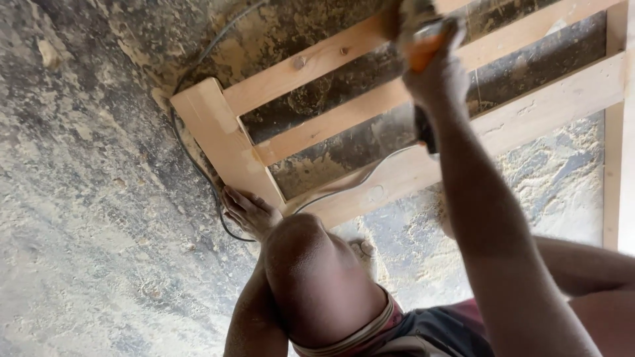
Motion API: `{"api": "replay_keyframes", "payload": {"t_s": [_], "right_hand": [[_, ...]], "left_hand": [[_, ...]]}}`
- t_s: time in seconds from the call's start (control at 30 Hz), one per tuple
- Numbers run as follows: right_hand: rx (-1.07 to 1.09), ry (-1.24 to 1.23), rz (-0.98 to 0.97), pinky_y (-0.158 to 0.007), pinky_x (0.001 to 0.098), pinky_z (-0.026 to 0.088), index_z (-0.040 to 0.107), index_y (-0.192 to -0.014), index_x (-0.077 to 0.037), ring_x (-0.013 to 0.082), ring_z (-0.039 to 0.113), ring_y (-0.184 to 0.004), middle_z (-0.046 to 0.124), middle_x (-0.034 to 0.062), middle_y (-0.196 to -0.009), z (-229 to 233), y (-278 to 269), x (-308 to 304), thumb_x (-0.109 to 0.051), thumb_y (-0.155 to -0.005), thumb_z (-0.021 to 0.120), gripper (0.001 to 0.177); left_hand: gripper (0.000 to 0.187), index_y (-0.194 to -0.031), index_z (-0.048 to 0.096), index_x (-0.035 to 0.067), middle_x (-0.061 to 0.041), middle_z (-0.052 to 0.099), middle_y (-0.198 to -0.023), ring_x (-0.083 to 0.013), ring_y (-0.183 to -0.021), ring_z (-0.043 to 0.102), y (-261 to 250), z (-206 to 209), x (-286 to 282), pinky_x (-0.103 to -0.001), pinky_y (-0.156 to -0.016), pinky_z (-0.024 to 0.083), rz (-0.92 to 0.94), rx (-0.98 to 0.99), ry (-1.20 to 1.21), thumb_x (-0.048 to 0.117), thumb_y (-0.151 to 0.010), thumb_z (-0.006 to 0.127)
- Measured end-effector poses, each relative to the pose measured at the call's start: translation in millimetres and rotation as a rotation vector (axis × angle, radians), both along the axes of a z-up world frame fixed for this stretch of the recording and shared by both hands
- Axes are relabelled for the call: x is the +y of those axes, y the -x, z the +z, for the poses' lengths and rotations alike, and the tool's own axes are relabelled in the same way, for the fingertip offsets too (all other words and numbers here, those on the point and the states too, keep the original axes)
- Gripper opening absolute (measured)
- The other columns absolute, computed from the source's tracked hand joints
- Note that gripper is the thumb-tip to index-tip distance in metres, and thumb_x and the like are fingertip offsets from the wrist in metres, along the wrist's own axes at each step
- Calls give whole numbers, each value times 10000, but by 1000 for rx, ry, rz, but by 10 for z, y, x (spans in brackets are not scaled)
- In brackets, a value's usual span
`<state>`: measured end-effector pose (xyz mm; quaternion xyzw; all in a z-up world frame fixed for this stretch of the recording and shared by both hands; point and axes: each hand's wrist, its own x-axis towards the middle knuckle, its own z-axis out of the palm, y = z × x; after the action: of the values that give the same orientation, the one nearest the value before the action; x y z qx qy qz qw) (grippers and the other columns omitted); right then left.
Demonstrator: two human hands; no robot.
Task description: Sanding a wooden furniture frame using an angle grinder with a sanding disc to smooth the surface.
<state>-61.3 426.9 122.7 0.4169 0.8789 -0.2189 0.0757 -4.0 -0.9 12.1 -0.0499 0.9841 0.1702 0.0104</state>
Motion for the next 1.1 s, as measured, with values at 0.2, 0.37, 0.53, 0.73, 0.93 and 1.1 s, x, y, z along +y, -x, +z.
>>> {"api": "replay_keyframes", "payload": {"t_s": [0.2, 0.37, 0.53, 0.73, 0.93, 1.1], "right_hand": [[37, 150, 373, -632, 515, 601, 60, -1561, -245, 417, 724, -753, 665, 195, -854, -245, 274, -1269, -176, -806, 746, 1023], [-76, 40, 387, -658, 527, 600, 374, -1387, -177, 393, 728, -764, 659, 179, -867, -49, 311, -961, -268, -740, 784, 772], [3, -36, 247, -567, 607, 562, 658, -1071, -85, 453, 714, -708, 639, 204, -812, 125, 137, -386, -321, -728, 819, 446], [19, 50, 214, -711, 651, 560, 107, -1451, -186, 537, 695, -788, 671, 233, -897, -36, 364, -1067, -154, -793, 748, 919], [-182, 165, 427, -800, 588, 584, 90, -1569, -148, 487, 712, -886, 659, 238, -994, 69, 473, -1715, -256, -832, 719, 976], [-108, 64, 226, -744, 663, 557, 134, -1435, -179, 546, 695, -829, 661, 250, -926, -119, 284, -1034, -165, -822, 742, 863]], "left_hand": [[632, -1623, 284, 79, -183, 416, -1530, -413, -1418, 443, -73, -200, -131, -716, -1083, 393, -3, 23, 65, 329, -1050, 382], [609, -1607, 309, 61, -203, 437, -1502, -426, -1371, 491, -53, -225, -123, -707, -1067, 413, -11, 49, 78, 366, -1081, 355], [741, -1633, 263, 69, -265, 402, -1534, -510, -1375, 457, -90, -275, -173, -767, -1038, 388, -9, 68, 12, 545, -1068, 210], [673, -1612, 316, 51, -190, 453, -1483, -417, -1389, 480, -31, -163, -60, -707, -1024, 443, -5, 96, 88, 445, -1069, 268], [649, -1604, 340, 56, -185, 469, -1461, -415, -1355, 510, -36, -138, -35, -690, -991, 476, -22, 124, 121, 410, -1064, 274], [667, -1600, 338, 37, -194, 477, -1457, -424, -1344, 520, -36, -121, -59, -700, -963, 487, -52, 118, 124, 425, -1060, 279]]}}
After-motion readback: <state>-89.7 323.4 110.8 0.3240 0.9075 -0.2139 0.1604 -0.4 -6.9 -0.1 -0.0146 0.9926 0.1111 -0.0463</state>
